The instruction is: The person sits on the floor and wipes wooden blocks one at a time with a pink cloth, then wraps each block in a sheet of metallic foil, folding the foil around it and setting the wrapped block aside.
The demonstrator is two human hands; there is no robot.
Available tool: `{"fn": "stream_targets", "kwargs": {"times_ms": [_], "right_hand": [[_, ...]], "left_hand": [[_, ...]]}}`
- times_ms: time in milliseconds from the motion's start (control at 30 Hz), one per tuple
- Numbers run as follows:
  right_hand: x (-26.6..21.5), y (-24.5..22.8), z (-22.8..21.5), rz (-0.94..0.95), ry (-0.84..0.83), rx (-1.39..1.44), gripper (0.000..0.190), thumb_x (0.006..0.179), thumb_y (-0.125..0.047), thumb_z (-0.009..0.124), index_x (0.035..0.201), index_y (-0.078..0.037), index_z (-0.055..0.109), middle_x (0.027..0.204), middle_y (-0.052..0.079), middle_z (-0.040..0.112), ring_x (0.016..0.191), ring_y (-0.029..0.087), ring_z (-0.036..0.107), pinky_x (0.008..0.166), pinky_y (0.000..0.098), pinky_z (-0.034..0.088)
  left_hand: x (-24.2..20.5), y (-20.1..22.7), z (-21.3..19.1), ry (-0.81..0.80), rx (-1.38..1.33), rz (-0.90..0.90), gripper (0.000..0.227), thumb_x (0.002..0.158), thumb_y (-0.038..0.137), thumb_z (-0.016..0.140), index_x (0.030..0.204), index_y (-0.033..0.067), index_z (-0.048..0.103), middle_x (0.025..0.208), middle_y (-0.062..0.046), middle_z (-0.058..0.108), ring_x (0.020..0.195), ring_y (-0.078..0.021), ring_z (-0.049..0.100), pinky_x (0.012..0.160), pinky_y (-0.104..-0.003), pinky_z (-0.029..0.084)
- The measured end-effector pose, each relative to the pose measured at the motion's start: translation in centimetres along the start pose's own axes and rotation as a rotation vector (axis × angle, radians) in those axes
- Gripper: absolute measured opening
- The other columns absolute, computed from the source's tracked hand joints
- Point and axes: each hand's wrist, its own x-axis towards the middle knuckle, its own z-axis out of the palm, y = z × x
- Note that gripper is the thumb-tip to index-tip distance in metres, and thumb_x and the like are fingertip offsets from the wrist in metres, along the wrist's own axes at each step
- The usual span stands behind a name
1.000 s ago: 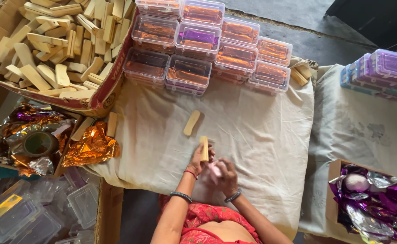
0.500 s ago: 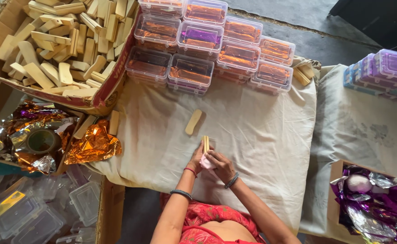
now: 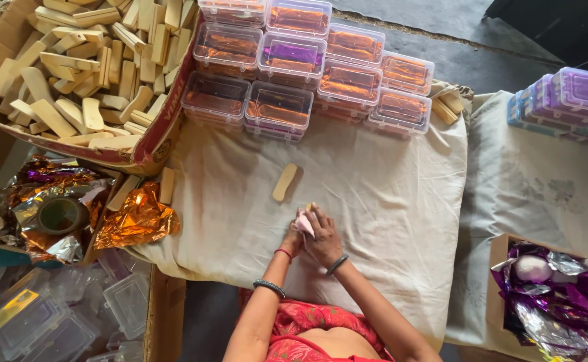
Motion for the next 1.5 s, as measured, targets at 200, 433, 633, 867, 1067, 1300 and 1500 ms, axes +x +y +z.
{"fn": "stream_targets", "kwargs": {"times_ms": [200,433,633,867,1067,1300,1500], "right_hand": [[3.2,4.0,2.0,0.195,-0.077,-0.013,0.036,0.092,-0.021,0.068,0.127,-0.009,0.068,0.123,0.017,0.067,0.106,0.041,0.066,0.089,0.0493,0.054],[5.4,18.1,8.5,0.706,-0.381,0.802,0.03,0.097,-0.025,0.066,0.099,0.004,0.076,0.084,0.014,0.074,0.074,0.025,0.068,0.066,0.0462,0.053],[2.4,7.7,5.9,0.667,0.002,0.454,0.039,0.1,-0.04,0.058,0.114,-0.006,0.071,0.085,0.014,0.072,0.081,0.028,0.071,0.072,0.0431,0.054],[-0.8,2.6,2.7,0.173,0.053,0.127,0.051,0.098,-0.034,0.06,0.139,-0.004,0.056,0.132,0.019,0.055,0.115,0.04,0.059,0.098,0.0474,0.048],[-3.4,-0.6,0.4,0.045,0.064,0.08,0.05,0.092,-0.028,0.066,0.134,-0.001,0.059,0.133,0.019,0.057,0.114,0.042,0.059,0.096,0.0481,0.048],[-6.5,5.2,0.6,0.156,0.06,0.117,0.035,0.083,-0.01,0.07,0.118,-0.005,0.068,0.118,0.016,0.066,0.102,0.036,0.067,0.085,0.0413,0.055],[-3.6,1.1,-0.3,0.088,0.126,0.227,0.043,0.086,-0.01,0.067,0.129,-0.007,0.066,0.134,0.016,0.061,0.116,0.036,0.064,0.095,0.0408,0.054]], "left_hand": [[6.9,-5.3,-4.4,-0.181,0.215,0.136,0.066,0.102,0.068,0.042,0.097,0.0088,0.071,0.061,-0.002,0.051,0.044,-0.0135,0.047,0.039,-0.031,0.04],[1.5,-2.3,-2.1,-0.191,0.233,0.127,0.072,0.093,0.08,0.046,0.083,0.0101,0.064,0.065,0.0,0.058,0.051,-0.0126,0.057,0.048,-0.032,0.048],[3.4,-3.9,-2.7,-0.084,0.169,0.194,0.068,0.089,0.077,0.05,0.085,0.0115,0.068,0.068,-0.001,0.061,0.057,-0.0136,0.06,0.05,-0.031,0.052],[7.8,-7.0,-4.4,-0.004,0.074,0.317,0.069,0.093,0.079,0.05,0.1,0.0127,0.067,0.081,0.005,0.058,0.069,-0.0067,0.052,0.056,-0.027,0.044],[3.2,-3.8,-2.1,-0.027,0.018,0.218,0.064,0.09,0.07,0.059,0.102,0.0079,0.067,0.079,0.001,0.059,0.066,-0.0113,0.055,0.056,-0.03,0.045],[2.4,-3.5,-2.2,-0.028,0.069,0.315,0.069,0.085,0.075,0.063,0.094,0.0065,0.062,0.075,-0.002,0.062,0.064,-0.0149,0.061,0.057,-0.031,0.054],[2.6,-3.1,-3.5,-0.242,-0.129,0.107,0.068,0.085,0.073,0.064,0.108,0.0087,0.065,0.09,-0.003,0.069,0.079,-0.0155,0.07,0.069,-0.032,0.06]]}}
